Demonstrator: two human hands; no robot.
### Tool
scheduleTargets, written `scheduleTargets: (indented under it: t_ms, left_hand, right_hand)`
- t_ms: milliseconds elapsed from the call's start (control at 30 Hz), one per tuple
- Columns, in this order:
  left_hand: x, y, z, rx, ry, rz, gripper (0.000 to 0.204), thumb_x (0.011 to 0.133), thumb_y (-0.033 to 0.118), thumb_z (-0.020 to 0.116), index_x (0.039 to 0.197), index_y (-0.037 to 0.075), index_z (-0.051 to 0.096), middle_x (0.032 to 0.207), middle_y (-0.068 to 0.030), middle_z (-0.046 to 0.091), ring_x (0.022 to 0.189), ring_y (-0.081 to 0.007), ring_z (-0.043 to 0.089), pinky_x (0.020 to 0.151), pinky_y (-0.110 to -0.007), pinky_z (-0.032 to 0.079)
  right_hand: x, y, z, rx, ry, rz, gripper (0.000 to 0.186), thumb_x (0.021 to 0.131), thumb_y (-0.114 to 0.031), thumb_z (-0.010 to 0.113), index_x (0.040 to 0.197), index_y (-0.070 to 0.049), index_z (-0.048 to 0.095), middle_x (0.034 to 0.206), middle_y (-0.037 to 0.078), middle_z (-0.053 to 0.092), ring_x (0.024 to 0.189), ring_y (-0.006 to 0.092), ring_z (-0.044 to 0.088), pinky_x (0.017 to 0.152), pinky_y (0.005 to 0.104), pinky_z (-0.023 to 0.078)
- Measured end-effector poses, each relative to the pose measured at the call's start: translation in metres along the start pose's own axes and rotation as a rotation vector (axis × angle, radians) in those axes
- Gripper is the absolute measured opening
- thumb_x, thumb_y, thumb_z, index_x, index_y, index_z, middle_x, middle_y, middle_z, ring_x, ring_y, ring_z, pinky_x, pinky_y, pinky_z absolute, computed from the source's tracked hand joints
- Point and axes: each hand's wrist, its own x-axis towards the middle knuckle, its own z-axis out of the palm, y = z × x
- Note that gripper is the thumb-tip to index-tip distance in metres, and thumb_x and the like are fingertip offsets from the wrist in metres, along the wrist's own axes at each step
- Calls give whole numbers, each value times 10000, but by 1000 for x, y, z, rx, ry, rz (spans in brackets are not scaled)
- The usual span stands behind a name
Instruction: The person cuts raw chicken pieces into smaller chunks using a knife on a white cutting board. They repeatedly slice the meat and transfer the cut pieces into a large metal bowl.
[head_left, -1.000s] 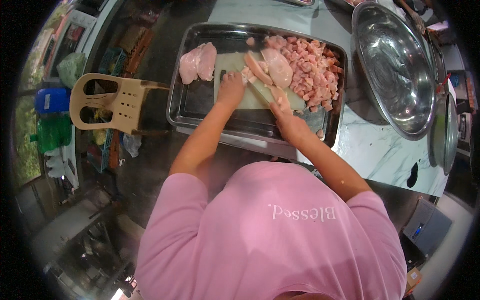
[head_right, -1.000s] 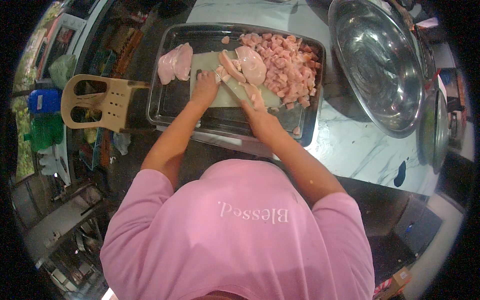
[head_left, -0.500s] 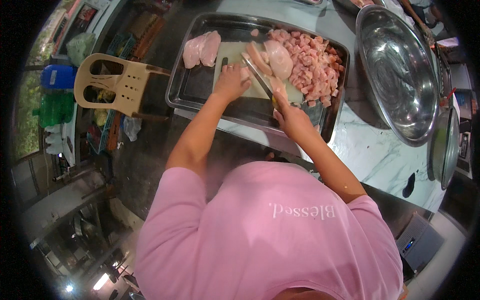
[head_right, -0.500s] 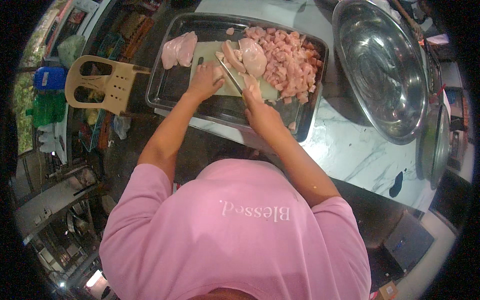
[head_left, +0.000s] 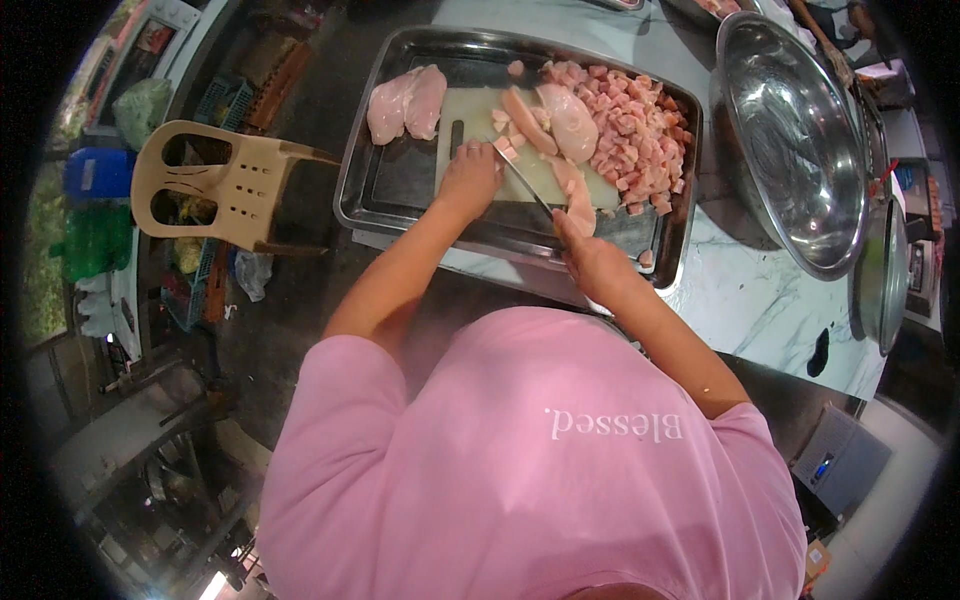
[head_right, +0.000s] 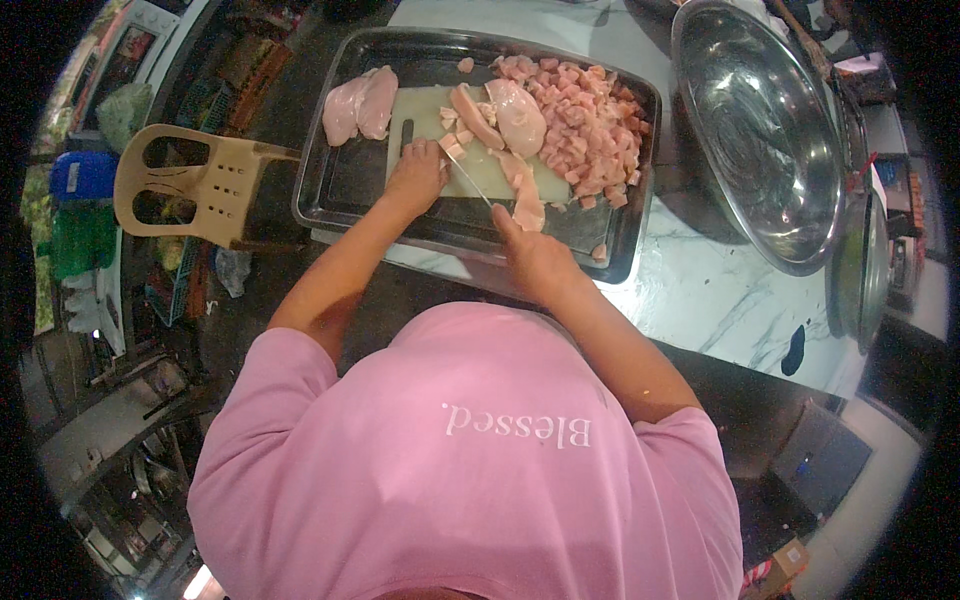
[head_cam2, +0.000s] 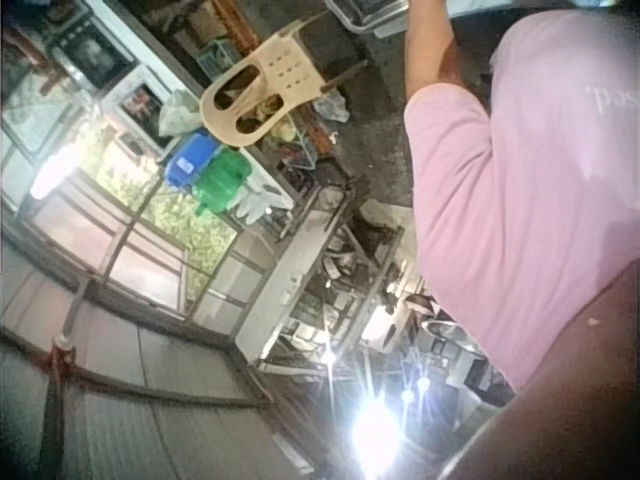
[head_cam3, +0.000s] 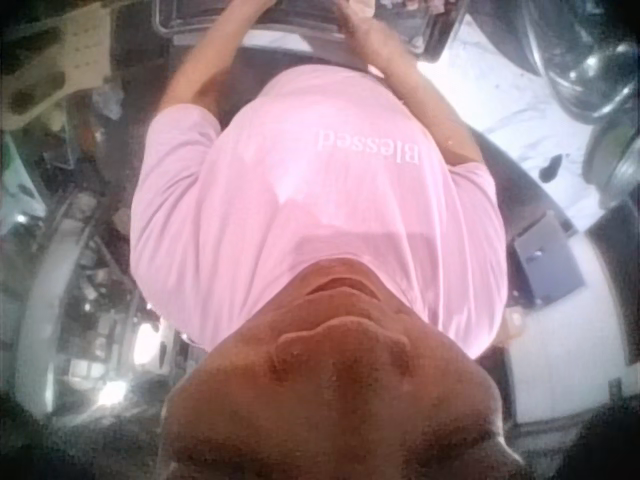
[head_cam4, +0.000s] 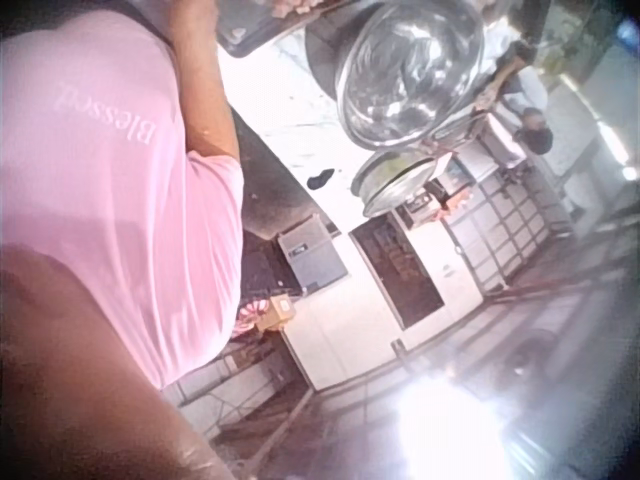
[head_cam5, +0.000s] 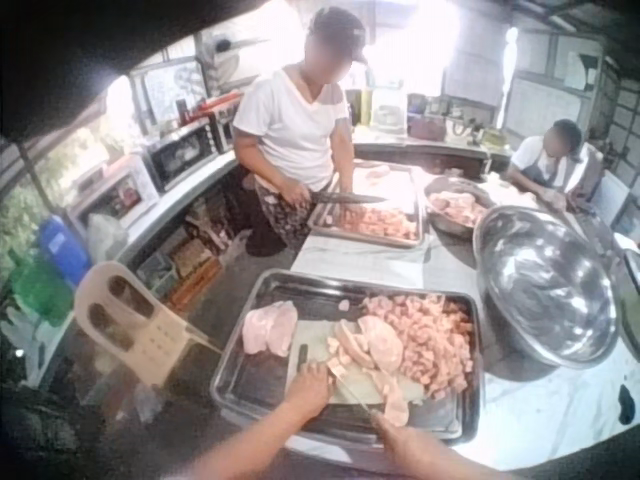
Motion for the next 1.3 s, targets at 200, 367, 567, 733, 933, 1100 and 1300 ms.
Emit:
scheduleTargets:
  t_ms: [200,367,567,733,933,1100,1300]
  left_hand:
    - [4,1,5,9,61,70,344,845,233,640,1051,-4,500,1065,-174,548,1042,-334,546,851,-412,499]
    - [10,6,7,20,60,-83,358,828,232,663,1041,-1,493,1082,-179,551,1049,-342,549,857,-409,500]
    - [17,0,15,40,83,-121,388,824,253,673,1052,-7,497,1097,-198,549,1041,-356,551,873,-423,490]
    - [10,-2,-11,-118,34,-29,484,815,276,680,1124,-45,490,1136,-238,529,1062,-406,537,929,-463,454]
    - [-1,-5,-37,-311,-79,-134,363,836,230,662,1042,-39,533,1053,-246,543,1049,-420,537,895,-482,450]
    - [1,-7,-30,-250,-105,-125,312,844,229,654,1021,-13,567,1047,-229,555,996,-411,574,861,-474,479]
    - [2,-5,-32,-226,-127,-99,297,857,223,642,1036,0,567,1053,-216,562,980,-409,587,846,-476,487]
  right_hand:
    - [77,16,33,-158,260,-194,600,868,-98,545,1420,-175,324,881,240,657,865,429,634,805,486,497]
    - [66,26,29,-62,176,-127,598,882,-136,551,1427,-218,320,859,238,663,877,429,635,774,496,500]
    - [24,32,3,28,70,79,547,918,-168,528,1423,-217,322,922,260,650,858,438,630,741,526,491]
    - [16,14,-17,95,138,-23,600,915,-167,554,1448,-216,283,894,276,641,834,462,614,723,535,474]
    - [4,2,-15,56,95,-59,551,901,-133,528,1412,-183,330,927,246,643,851,421,641,717,521,506]
    - [4,-6,-12,2,8,-16,584,911,-146,524,1443,-168,284,910,242,646,825,422,638,704,516,501]
    - [14,3,3,-10,-5,-46,620,906,-167,541,1457,-168,257,895,248,649,806,427,636,738,530,483]
